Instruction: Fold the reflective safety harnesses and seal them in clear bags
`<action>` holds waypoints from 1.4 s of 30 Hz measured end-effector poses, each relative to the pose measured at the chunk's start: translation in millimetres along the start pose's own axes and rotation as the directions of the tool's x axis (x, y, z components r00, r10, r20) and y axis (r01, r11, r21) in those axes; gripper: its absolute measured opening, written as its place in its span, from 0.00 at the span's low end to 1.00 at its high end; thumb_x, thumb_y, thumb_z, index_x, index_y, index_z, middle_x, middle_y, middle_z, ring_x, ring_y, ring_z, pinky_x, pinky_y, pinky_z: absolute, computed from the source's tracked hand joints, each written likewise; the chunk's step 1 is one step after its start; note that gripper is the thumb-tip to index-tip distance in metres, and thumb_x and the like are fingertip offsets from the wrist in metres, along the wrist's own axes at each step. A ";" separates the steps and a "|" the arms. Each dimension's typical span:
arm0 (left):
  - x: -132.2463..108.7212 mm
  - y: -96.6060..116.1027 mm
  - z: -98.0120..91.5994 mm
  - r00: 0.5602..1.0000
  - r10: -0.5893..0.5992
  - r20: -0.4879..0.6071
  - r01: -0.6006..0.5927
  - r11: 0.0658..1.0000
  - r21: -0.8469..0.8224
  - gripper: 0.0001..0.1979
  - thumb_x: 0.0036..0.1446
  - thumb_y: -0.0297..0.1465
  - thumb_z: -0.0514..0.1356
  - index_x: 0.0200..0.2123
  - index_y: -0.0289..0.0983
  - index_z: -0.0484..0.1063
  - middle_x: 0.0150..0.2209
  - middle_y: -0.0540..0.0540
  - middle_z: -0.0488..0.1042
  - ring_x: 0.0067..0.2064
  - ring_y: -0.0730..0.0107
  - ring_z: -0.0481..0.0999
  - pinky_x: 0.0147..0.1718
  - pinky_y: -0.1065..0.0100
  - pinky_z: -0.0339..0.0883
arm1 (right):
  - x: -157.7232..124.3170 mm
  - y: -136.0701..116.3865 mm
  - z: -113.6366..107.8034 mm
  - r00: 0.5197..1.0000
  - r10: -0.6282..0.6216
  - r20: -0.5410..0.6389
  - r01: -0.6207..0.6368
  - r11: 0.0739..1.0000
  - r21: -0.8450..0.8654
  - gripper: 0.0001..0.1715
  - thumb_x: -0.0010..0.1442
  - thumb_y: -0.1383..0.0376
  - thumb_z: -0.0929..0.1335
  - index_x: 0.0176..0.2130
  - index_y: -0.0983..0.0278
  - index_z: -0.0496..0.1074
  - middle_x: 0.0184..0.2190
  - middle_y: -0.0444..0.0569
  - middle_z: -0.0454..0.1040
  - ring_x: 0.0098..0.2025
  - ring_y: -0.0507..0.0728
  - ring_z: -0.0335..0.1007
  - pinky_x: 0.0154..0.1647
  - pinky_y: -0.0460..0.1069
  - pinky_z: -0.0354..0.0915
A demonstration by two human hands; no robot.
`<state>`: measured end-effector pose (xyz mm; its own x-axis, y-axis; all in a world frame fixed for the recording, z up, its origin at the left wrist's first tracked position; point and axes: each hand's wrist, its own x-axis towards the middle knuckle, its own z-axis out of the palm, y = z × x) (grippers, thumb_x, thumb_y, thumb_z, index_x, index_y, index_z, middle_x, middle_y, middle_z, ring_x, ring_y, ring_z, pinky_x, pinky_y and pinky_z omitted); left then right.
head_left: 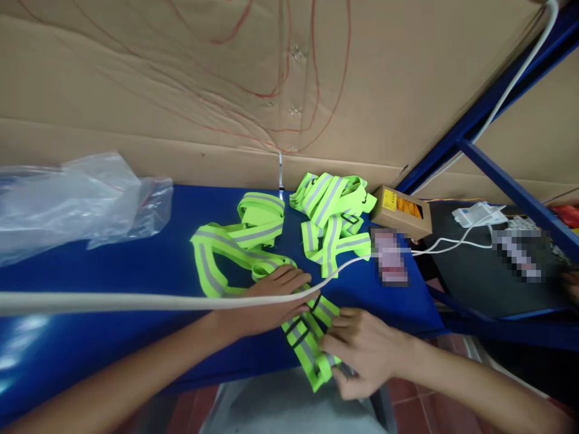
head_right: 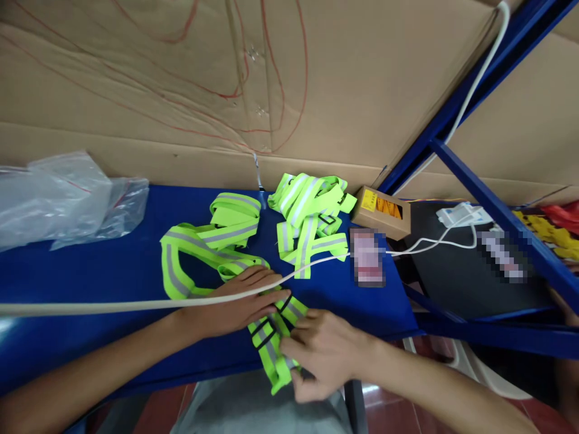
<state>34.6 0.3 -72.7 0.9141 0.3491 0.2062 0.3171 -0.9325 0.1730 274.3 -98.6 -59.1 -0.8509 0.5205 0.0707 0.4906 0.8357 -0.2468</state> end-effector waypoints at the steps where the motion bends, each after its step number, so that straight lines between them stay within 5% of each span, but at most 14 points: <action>1: 0.5 0.1 -0.9 1.000 0.001 0.012 -0.001 1.000 -0.004 0.16 0.71 0.34 0.53 0.60 0.41 0.68 0.53 0.43 0.73 0.55 0.58 0.71 0.61 0.54 0.62 | 6.1 4.0 2.4 0.999 -0.032 -0.001 0.032 0.999 -0.023 0.14 0.58 0.56 0.64 0.37 0.63 0.70 0.24 0.46 0.69 0.29 0.57 0.63 0.34 0.53 0.56; 8: -1.3 -1.7 -0.6 1.000 0.011 0.001 -0.010 0.999 -0.035 0.17 0.72 0.35 0.52 0.59 0.41 0.70 0.54 0.42 0.72 0.56 0.57 0.70 0.61 0.55 0.62 | 5.5 0.3 2.8 0.989 -0.135 -0.064 0.121 0.973 -0.195 0.25 0.72 0.58 0.64 0.64 0.63 0.67 0.46 0.48 0.78 0.51 0.56 0.69 0.59 0.55 0.56; 14: -1.0 -2.2 1.3 1.000 0.002 -0.027 -0.003 0.999 -0.049 0.16 0.71 0.36 0.53 0.57 0.42 0.73 0.54 0.41 0.74 0.56 0.57 0.71 0.61 0.55 0.63 | -13.4 -9.7 13.5 0.990 -0.122 -0.072 0.101 0.964 -0.245 0.32 0.74 0.51 0.62 0.66 0.68 0.66 0.63 0.52 0.71 0.68 0.60 0.60 0.72 0.57 0.53; 18: -2.7 -4.7 4.9 0.997 0.012 -0.074 -0.011 1.000 0.007 0.16 0.71 0.37 0.55 0.58 0.44 0.72 0.56 0.42 0.73 0.59 0.58 0.71 0.63 0.55 0.61 | -9.7 -5.7 12.3 0.991 -0.059 -0.121 0.043 0.990 -0.131 0.23 0.72 0.65 0.65 0.63 0.67 0.68 0.61 0.52 0.74 0.65 0.57 0.64 0.70 0.55 0.57; 24: -6.3 -12.2 15.7 0.987 0.096 -0.133 -0.085 0.993 0.080 0.20 0.72 0.39 0.52 0.63 0.43 0.68 0.61 0.42 0.73 0.67 0.62 0.66 0.71 0.54 0.50 | -12.6 -8.8 -20.1 0.995 0.032 0.095 -0.042 0.995 0.095 0.31 0.72 0.51 0.63 0.65 0.65 0.65 0.53 0.56 0.75 0.55 0.62 0.69 0.56 0.58 0.64; 32: -6.5 -9.3 18.4 0.985 0.126 -0.117 -0.127 0.992 -0.006 0.25 0.72 0.41 0.51 0.68 0.40 0.61 0.68 0.42 0.66 0.71 0.62 0.61 0.74 0.54 0.43 | 13.4 -1.6 -13.0 0.997 -0.080 -0.020 0.082 0.987 0.135 0.26 0.70 0.44 0.62 0.44 0.64 0.71 0.28 0.45 0.73 0.30 0.55 0.67 0.31 0.52 0.56; 36: -6.6 -9.9 24.7 0.988 0.112 -0.104 -0.122 0.988 -0.090 0.24 0.72 0.40 0.53 0.66 0.39 0.64 0.66 0.41 0.69 0.70 0.60 0.63 0.73 0.53 0.50 | 41.3 9.7 -26.1 0.989 -0.145 -0.040 0.148 0.987 0.063 0.23 0.71 0.46 0.64 0.39 0.61 0.72 0.30 0.43 0.75 0.35 0.53 0.70 0.42 0.50 0.61; 39: -8.3 -11.8 29.5 0.989 0.127 -0.080 -0.136 0.984 -0.117 0.24 0.70 0.40 0.55 0.66 0.40 0.64 0.69 0.41 0.64 0.72 0.57 0.58 0.73 0.49 0.47 | 53.4 11.4 -28.5 0.985 -0.127 -0.115 0.112 0.985 -0.131 0.20 0.73 0.52 0.64 0.53 0.63 0.73 0.42 0.48 0.79 0.48 0.56 0.72 0.57 0.54 0.60; 42: -9.6 -13.7 30.0 0.989 0.146 -0.036 -0.149 0.981 -0.124 0.26 0.70 0.40 0.54 0.68 0.40 0.61 0.71 0.41 0.60 0.74 0.57 0.53 0.74 0.48 0.42 | 51.2 8.1 -18.5 0.978 -0.103 -0.184 0.055 0.968 -0.245 0.21 0.74 0.64 0.64 0.63 0.68 0.68 0.47 0.51 0.79 0.51 0.58 0.71 0.60 0.54 0.60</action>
<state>29.1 6.9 -106.0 0.9408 0.2126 0.2640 0.1435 -0.9554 0.2581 238.1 -61.9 -39.7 -0.8477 0.4554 0.2722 0.4736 0.8807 0.0015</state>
